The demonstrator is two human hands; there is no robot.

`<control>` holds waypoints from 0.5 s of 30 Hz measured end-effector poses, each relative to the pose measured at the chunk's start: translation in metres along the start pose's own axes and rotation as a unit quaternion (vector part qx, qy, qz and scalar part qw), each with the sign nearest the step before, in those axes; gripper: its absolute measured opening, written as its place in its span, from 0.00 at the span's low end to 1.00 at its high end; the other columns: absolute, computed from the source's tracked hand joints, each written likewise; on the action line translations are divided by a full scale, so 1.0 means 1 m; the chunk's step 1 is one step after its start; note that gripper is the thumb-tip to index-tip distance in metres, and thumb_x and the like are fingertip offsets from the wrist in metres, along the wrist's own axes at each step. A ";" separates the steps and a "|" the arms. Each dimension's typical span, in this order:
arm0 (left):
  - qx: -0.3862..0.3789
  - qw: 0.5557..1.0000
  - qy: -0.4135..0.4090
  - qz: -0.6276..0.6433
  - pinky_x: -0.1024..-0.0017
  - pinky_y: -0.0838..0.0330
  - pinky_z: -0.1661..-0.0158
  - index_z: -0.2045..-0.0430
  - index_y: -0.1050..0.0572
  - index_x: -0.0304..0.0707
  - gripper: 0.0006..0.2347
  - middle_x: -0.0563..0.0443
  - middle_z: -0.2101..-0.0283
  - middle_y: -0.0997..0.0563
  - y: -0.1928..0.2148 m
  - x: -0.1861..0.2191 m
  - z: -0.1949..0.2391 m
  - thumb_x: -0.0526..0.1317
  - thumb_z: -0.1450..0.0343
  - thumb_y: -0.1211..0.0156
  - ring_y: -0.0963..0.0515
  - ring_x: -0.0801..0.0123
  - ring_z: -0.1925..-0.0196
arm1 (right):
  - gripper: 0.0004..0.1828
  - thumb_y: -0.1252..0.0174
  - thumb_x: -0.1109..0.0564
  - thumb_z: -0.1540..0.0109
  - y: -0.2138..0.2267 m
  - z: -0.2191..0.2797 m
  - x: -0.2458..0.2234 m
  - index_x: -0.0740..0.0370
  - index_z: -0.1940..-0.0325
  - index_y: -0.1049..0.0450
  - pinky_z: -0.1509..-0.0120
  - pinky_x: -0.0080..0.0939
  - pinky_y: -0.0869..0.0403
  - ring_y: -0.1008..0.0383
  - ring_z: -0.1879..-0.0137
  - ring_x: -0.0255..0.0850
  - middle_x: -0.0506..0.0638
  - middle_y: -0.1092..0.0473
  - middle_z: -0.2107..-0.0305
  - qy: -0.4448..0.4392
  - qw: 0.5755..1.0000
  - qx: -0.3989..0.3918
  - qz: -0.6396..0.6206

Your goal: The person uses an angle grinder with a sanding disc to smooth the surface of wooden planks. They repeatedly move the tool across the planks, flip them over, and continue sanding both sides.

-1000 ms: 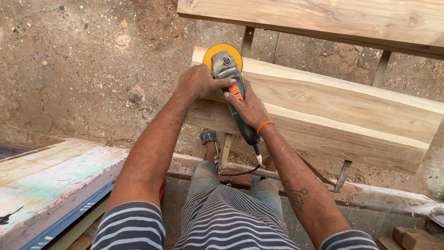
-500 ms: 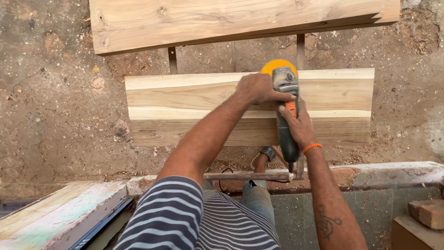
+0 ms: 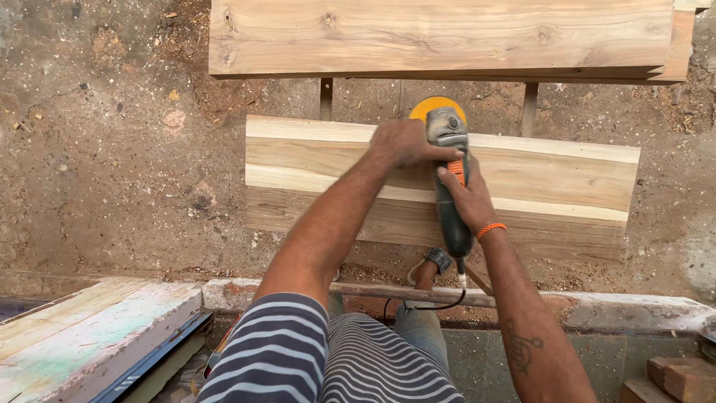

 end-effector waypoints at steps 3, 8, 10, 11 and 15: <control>-0.005 0.996 0.084 0.005 0.60 0.23 0.63 0.73 0.17 0.37 0.40 0.43 0.70 0.15 0.028 -0.096 0.045 0.81 0.48 0.44 0.15 0.58 0.66 | 0.46 0.40 0.35 0.38 -0.086 -0.014 -0.037 0.57 0.24 0.49 0.45 0.48 0.24 0.23 0.47 0.48 0.60 0.30 0.46 0.056 0.993 -0.051 0.092; 0.035 0.981 0.187 0.035 0.57 0.22 0.67 0.73 0.18 0.32 0.40 0.40 0.73 0.17 0.054 -0.221 0.114 0.79 0.45 0.44 0.15 0.56 0.70 | 0.54 0.46 0.26 0.43 -0.205 -0.015 -0.054 0.47 0.21 0.54 0.43 0.55 0.25 0.20 0.49 0.56 0.62 0.24 0.53 -0.017 0.964 -0.139 0.227; 0.037 0.977 0.207 0.036 0.55 0.21 0.68 0.72 0.19 0.31 0.41 0.38 0.73 0.17 0.055 -0.244 0.129 0.79 0.44 0.45 0.16 0.55 0.70 | 0.54 0.47 0.25 0.43 -0.227 -0.013 -0.060 0.46 0.20 0.55 0.42 0.57 0.26 0.20 0.48 0.58 0.62 0.23 0.53 -0.017 0.956 -0.160 0.245; 0.041 0.978 0.204 0.025 0.55 0.22 0.68 0.72 0.19 0.29 0.41 0.37 0.73 0.17 0.056 -0.247 0.131 0.79 0.43 0.45 0.16 0.54 0.70 | 0.54 0.47 0.25 0.43 -0.230 -0.010 -0.059 0.45 0.20 0.56 0.41 0.58 0.26 0.21 0.48 0.58 0.63 0.23 0.53 -0.024 0.955 -0.166 0.246; 0.022 0.986 0.164 0.008 0.55 0.23 0.67 0.72 0.18 0.30 0.41 0.37 0.73 0.16 0.041 -0.202 0.099 0.78 0.44 0.43 0.16 0.55 0.70 | 0.54 0.45 0.25 0.43 -0.179 -0.008 -0.048 0.46 0.21 0.56 0.39 0.58 0.29 0.23 0.45 0.61 0.64 0.25 0.50 -0.019 0.966 -0.121 0.226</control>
Point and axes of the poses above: each hand's wrist, its own z-axis away from the middle knuckle, its own y-axis out of the back of the hand, x = y × z, the point moved 10 cm from there along -z, towards the middle knuckle
